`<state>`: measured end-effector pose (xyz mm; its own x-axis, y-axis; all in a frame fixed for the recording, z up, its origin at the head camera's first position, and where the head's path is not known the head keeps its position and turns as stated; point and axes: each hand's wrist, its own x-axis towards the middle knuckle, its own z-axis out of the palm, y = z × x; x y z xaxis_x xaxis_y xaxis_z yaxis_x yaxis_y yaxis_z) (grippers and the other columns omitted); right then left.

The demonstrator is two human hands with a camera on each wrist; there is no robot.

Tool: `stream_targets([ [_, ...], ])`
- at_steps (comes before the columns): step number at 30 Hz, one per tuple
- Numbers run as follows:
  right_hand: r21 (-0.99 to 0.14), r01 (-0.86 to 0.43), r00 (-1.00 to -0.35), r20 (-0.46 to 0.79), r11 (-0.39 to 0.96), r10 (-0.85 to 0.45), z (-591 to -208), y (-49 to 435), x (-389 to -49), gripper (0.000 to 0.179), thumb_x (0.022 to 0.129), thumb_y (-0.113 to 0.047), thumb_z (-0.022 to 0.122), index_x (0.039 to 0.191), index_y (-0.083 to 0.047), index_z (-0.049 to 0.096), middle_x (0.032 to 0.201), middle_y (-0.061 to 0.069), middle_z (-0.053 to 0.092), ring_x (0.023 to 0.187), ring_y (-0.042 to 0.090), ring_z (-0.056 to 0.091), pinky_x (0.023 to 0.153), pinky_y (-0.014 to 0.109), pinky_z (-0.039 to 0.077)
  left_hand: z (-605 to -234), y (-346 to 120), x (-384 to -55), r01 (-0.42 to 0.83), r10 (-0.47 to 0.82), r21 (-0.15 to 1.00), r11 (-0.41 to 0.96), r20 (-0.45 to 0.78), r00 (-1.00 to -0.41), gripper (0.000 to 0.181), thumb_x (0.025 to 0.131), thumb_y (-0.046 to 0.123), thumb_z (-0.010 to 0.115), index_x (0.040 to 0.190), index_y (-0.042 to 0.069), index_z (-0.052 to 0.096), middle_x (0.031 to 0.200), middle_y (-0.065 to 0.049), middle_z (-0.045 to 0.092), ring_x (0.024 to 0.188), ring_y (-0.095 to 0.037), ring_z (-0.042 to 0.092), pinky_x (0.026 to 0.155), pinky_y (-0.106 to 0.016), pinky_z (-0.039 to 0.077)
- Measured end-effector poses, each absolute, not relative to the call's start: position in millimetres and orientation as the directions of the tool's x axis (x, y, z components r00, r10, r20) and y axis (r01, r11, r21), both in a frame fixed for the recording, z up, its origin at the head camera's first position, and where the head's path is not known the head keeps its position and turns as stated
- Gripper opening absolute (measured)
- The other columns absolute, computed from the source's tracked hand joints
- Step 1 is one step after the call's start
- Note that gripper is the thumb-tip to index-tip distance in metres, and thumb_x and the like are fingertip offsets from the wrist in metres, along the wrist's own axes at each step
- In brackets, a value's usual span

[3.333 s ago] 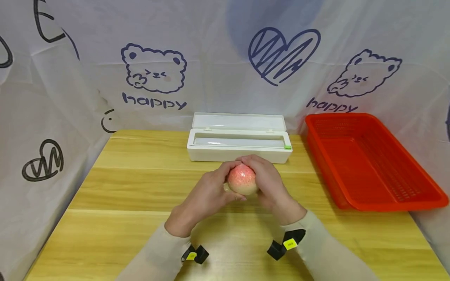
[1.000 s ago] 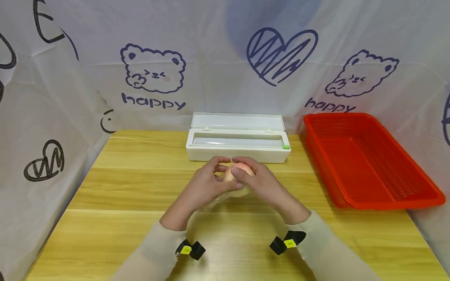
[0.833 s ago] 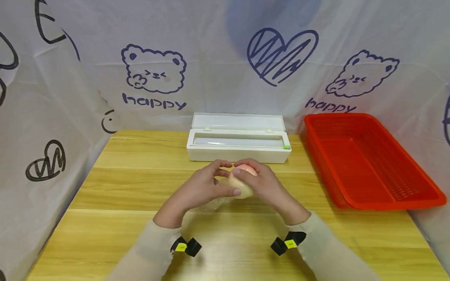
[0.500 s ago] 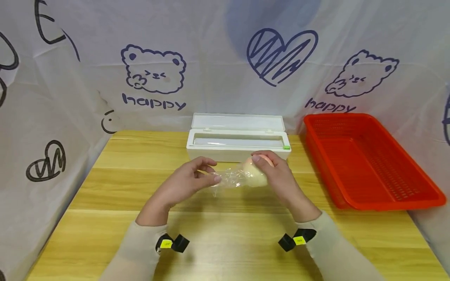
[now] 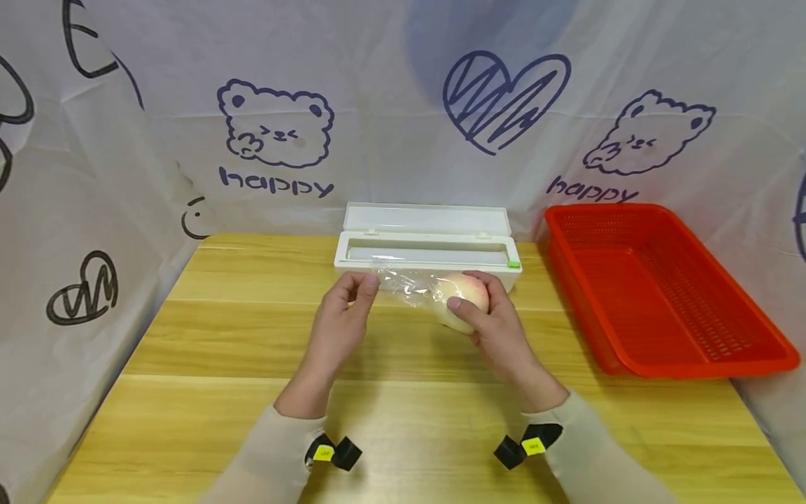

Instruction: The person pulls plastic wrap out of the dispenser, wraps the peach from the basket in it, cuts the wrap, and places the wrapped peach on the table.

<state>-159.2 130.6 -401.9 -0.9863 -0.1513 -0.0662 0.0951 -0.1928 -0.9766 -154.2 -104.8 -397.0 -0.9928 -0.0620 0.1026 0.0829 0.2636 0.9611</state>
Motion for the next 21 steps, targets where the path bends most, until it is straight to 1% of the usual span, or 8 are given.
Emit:
stream_targets([
  [2,-0.975,0.091,-0.984,-0.056,-0.205,-0.17,-404,127,-156,0.054,0.102,0.001,0.058,0.149,-0.008,0.032,0.143,0.011,0.042,0.12,0.024,0.058,0.092,0.037,0.062,-399,-98,-153,0.117,-0.098,0.956,0.268,0.147,-0.984,0.04,0.11,0.043,0.053,0.111,0.007,0.068,0.114,-0.009,0.069,0.106,-0.023,0.06,0.092,-0.039,0.049],
  [4,-0.973,0.085,-0.982,-0.046,-0.216,-0.181,-405,124,-153,0.057,0.101,0.004,0.058,0.15,-0.008,0.031,0.144,0.013,0.041,0.122,0.026,0.058,0.091,0.041,0.063,-402,-94,-153,0.155,-0.135,0.948,0.277,0.198,-0.971,0.037,0.111,0.041,0.054,0.106,0.008,0.069,0.11,-0.009,0.071,0.098,-0.022,0.061,0.086,-0.036,0.051],
  [6,-0.976,0.075,-0.982,-0.036,-0.206,-0.185,-406,122,-151,0.058,0.099,0.005,0.059,0.149,-0.007,0.032,0.145,0.013,0.042,0.122,0.026,0.057,0.092,0.038,0.062,-404,-90,-152,0.193,-0.174,0.936,0.294,0.251,-0.952,0.034,0.111,0.038,0.054,0.101,0.009,0.068,0.102,-0.009,0.071,0.088,-0.02,0.059,0.078,-0.032,0.05],
  [9,-0.984,0.061,-0.982,-0.029,-0.169,-0.184,-408,119,-147,0.059,0.097,0.003,0.062,0.149,-0.006,0.035,0.145,0.012,0.045,0.121,0.024,0.056,0.094,0.026,0.059,-406,-89,-153,0.248,-0.22,0.915,0.32,0.326,-0.919,0.034,0.113,0.036,0.051,0.097,0.009,0.065,0.092,-0.01,0.07,0.077,-0.017,0.058,0.067,-0.029,0.046],
  [11,-0.985,0.056,-0.982,-0.025,-0.164,-0.186,-408,118,-145,0.06,0.097,0.003,0.062,0.15,-0.005,0.035,0.144,0.012,0.046,0.12,0.023,0.056,0.094,0.022,0.056,-408,-90,-154,0.296,-0.236,0.895,0.334,0.383,-0.893,0.034,0.113,0.034,0.049,0.095,0.008,0.063,0.082,-0.009,0.065,0.069,-0.016,0.054,0.062,-0.028,0.042],
  [14,-0.981,0.057,-0.981,-0.02,-0.187,-0.195,-409,117,-141,0.059,0.096,0.004,0.062,0.149,-0.006,0.036,0.142,0.011,0.047,0.119,0.022,0.057,0.094,0.022,0.056,-410,-94,-157,0.368,-0.243,0.851,0.376,0.473,-0.847,0.034,0.114,0.031,0.048,0.093,0.007,0.061,0.071,-0.005,0.052,0.062,-0.015,0.046,0.058,-0.028,0.037],
  [17,-0.975,0.052,-0.979,-0.007,-0.217,-0.203,-408,118,-137,0.058,0.097,0.004,0.061,0.148,-0.007,0.037,0.14,0.01,0.048,0.118,0.021,0.058,0.094,0.023,0.057,-411,-97,-161,0.431,-0.235,0.79,0.437,0.562,-0.793,0.031,0.113,0.026,0.051,0.092,0.006,0.06,0.067,-0.001,0.042,0.059,-0.014,0.039,0.055,-0.028,0.033],
  [21,-0.976,0.023,-0.978,0.023,-0.215,-0.207,-407,120,-133,0.058,0.097,0.004,0.06,0.148,-0.006,0.036,0.14,0.009,0.048,0.118,0.021,0.057,0.094,0.024,0.057,-411,-104,-163,0.495,-0.198,0.706,0.506,0.654,-0.731,0.022,0.11,0.017,0.057,0.092,0.004,0.062,0.064,-0.001,0.042,0.056,-0.013,0.038,0.051,-0.027,0.031],
])
